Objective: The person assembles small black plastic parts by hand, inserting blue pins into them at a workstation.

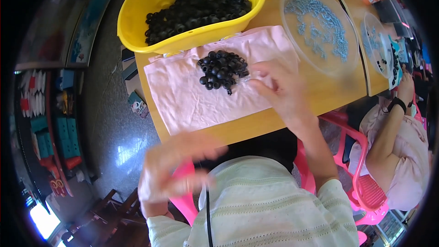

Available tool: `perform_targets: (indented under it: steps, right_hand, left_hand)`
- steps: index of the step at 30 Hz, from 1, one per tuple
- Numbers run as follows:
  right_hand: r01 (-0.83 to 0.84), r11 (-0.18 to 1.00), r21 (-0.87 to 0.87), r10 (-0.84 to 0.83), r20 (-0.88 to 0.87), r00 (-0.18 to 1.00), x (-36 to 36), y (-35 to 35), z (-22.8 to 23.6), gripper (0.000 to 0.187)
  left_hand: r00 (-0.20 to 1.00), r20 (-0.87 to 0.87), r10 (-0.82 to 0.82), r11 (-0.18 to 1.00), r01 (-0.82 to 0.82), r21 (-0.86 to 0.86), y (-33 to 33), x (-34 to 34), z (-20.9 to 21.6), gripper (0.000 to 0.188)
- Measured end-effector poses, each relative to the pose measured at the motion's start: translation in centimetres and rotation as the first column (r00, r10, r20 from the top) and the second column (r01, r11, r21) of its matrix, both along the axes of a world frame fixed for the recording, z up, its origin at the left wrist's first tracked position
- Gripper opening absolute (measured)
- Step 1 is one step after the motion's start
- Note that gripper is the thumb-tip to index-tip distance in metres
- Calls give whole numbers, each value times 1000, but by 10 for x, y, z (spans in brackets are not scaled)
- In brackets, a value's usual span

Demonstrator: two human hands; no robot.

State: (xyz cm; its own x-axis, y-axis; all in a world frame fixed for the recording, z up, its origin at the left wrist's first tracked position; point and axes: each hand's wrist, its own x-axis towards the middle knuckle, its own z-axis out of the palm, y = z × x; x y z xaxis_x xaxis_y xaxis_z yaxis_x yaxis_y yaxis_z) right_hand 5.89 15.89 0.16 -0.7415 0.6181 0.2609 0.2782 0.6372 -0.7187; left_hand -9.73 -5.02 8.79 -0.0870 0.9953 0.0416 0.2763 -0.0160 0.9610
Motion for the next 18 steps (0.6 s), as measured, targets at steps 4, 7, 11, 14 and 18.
perform_targets:
  steps: [4,7,11,14,18]
  right_hand:
    - [1,995,-105,-13,-106,994,36,3,52,29]
    - [199,965,170,-156,-239,959,66,-20,116,26]
    - [331,749,573,-393,-17,919,175,38,70,25]
    - [206,517,831,-586,168,793,294,114,48,25]
    - [-120,201,972,-808,233,541,415,305,41,27]
  left_hand:
    - [897,208,-390,732,165,661,-37,79,5,68]
    - [577,264,-773,621,599,506,-17,28,44,44]
    - [561,116,-820,483,568,666,-15,12,44,42]
    - [594,90,-799,440,476,761,-22,11,24,40]
    - [669,51,-742,385,362,849,-31,1,18,38]
